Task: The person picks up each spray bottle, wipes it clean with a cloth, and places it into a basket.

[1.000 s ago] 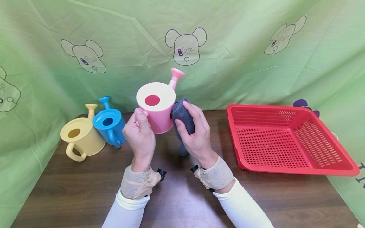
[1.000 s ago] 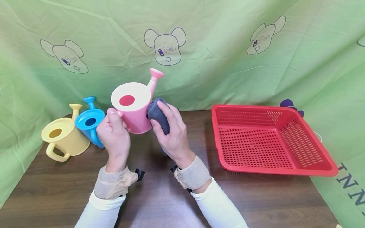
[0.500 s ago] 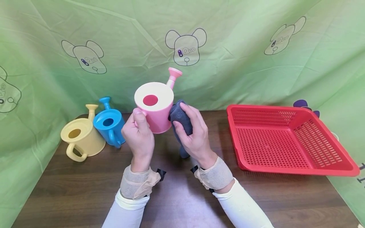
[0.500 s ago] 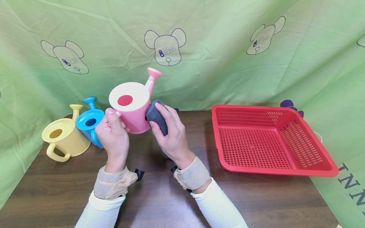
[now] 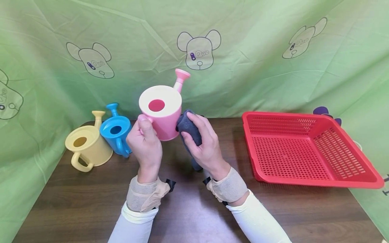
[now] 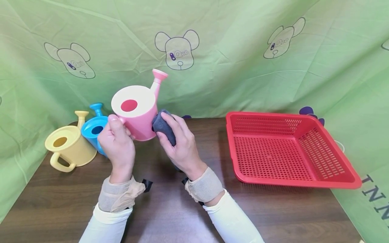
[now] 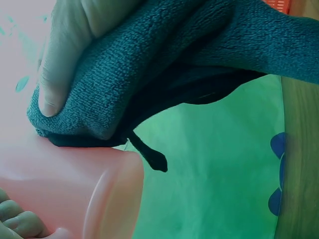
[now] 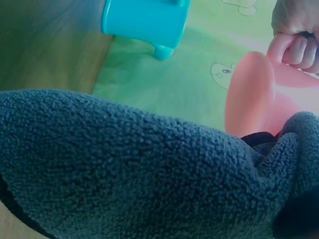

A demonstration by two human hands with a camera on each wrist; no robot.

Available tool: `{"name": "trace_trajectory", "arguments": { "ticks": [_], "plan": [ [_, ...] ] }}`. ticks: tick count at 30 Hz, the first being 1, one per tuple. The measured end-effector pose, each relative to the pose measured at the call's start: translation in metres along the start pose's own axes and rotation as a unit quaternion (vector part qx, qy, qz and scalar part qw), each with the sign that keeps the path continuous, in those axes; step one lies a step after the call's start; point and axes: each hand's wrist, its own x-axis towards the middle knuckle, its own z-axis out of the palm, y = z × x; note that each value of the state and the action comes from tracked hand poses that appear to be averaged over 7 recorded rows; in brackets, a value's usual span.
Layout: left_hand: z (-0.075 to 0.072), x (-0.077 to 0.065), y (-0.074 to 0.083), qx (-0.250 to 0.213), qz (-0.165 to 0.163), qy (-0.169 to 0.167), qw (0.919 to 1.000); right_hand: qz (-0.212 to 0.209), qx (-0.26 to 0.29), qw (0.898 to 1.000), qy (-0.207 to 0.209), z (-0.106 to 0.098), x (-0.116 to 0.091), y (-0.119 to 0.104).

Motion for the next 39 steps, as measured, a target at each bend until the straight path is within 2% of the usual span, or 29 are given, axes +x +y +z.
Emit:
{"name": "trace_trajectory", "arguments": {
  "ticks": [22, 34, 39],
  "plan": [
    [-0.002, 0.002, 0.002, 0.006, 0.006, 0.016, 0.9998, -0.008, 0.002, 0.999, -0.042, 0.001, -0.004, 0.008],
    [-0.001, 0.002, -0.002, 0.007, 0.021, -0.004, 0.9997, 0.005, 0.025, 1.0, -0.004, -0.007, 0.001, 0.013],
    [0.001, 0.0, -0.005, 0.004, 0.012, -0.015, 0.9998, -0.005, 0.03, 0.999, 0.027, -0.007, 0.003, 0.012]
  ]
}}
